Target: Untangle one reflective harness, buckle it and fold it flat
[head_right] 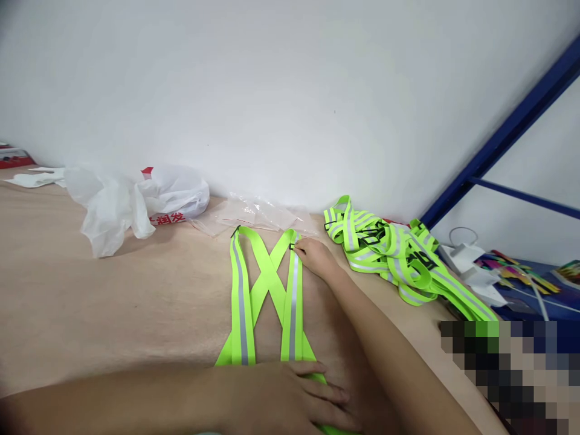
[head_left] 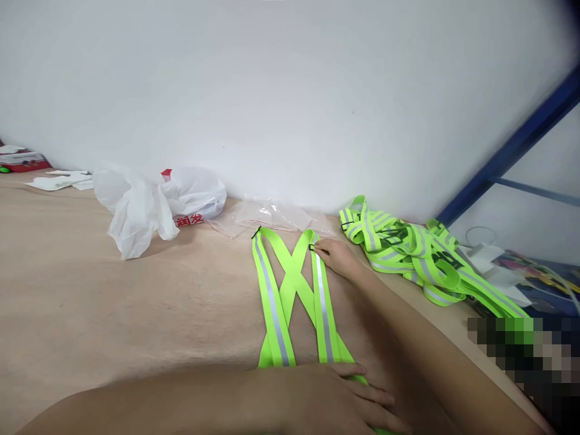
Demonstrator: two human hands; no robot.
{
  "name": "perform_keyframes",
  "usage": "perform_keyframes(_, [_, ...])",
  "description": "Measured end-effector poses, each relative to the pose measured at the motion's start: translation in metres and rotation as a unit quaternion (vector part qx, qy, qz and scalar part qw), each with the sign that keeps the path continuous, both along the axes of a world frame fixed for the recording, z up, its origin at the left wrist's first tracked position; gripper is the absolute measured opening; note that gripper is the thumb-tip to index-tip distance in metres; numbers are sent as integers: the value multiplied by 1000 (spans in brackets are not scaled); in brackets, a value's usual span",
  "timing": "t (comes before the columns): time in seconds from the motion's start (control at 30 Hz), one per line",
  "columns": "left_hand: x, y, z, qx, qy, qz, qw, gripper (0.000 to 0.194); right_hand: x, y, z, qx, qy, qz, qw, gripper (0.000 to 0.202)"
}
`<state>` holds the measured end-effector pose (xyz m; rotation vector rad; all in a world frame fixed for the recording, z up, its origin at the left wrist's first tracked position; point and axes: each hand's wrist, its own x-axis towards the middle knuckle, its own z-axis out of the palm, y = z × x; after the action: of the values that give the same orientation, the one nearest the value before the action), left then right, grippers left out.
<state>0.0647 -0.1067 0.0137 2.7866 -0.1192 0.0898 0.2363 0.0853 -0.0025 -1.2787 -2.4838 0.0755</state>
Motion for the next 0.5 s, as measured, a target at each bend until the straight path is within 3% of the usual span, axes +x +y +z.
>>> perform_keyframes(0.13, [0,0,-5,27,-15,-3,1000,45,-1,4,1,-5,-14,12,1000,30])
perform_keyframes(0.5, [3,2,-16,87,-45,-11,995,45,-2,-7,-10,35,-30,-34,998,27])
